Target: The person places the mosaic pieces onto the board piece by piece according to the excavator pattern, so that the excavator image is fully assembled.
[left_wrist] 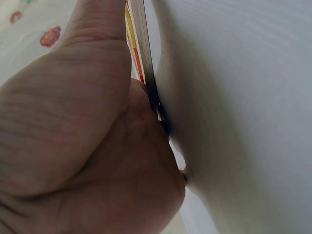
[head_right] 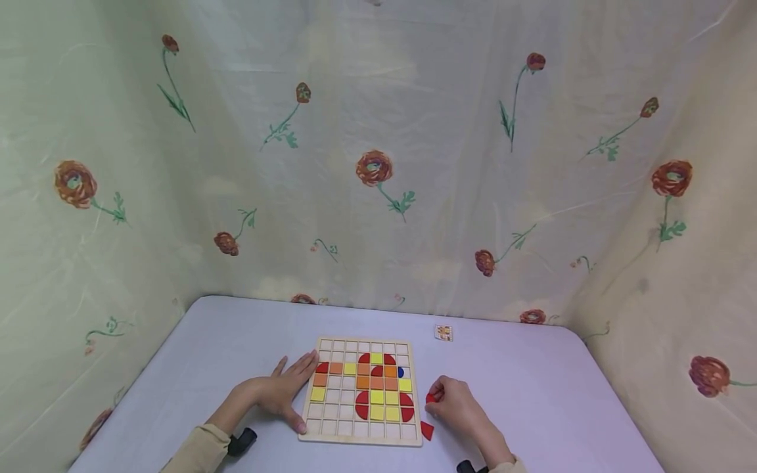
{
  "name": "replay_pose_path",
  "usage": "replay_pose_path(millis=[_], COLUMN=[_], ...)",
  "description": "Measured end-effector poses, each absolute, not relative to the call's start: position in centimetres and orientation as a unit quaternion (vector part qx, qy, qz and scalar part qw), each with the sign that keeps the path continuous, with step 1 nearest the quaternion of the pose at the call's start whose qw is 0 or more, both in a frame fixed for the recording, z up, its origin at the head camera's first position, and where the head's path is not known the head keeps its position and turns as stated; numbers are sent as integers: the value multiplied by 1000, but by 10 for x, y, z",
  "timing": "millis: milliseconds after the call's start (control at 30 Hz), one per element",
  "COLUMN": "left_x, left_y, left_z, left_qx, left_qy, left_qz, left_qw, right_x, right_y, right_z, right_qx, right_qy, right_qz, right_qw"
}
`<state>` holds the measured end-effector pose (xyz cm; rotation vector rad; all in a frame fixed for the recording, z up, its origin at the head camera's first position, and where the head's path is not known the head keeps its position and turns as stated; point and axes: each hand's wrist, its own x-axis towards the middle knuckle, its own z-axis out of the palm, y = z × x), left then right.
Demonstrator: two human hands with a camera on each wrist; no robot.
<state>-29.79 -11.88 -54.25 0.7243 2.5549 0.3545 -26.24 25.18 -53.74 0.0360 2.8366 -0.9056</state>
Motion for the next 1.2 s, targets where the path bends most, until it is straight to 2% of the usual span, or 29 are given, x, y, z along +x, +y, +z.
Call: replay_pose_path(millis=[200, 433, 600, 867, 1200], left_x=[-297, -296, -296, -296, -296], left_y=[-119, -119, -119, -120, -121], left_z=[-542, -540, -540, -542, -540], left_qx=[263, 259, 262, 271, 277], left_qy=[929, 928, 928, 928, 924], left_qz=[125, 130, 133, 128, 135], left_qw=[229, 232, 229, 223, 226], right_x=[-259, -250, -249, -253, -260], right_y=[231, 176, 132, 80, 64], right_z=[-529, -519, -518, -525, -534], right_qx=[-18, -156, -214, -243, -231], right_qy=[941, 913, 898, 889, 896], right_qz=[-330, -364, -366, -362, -354], right_qw=[72, 101, 118, 139, 136])
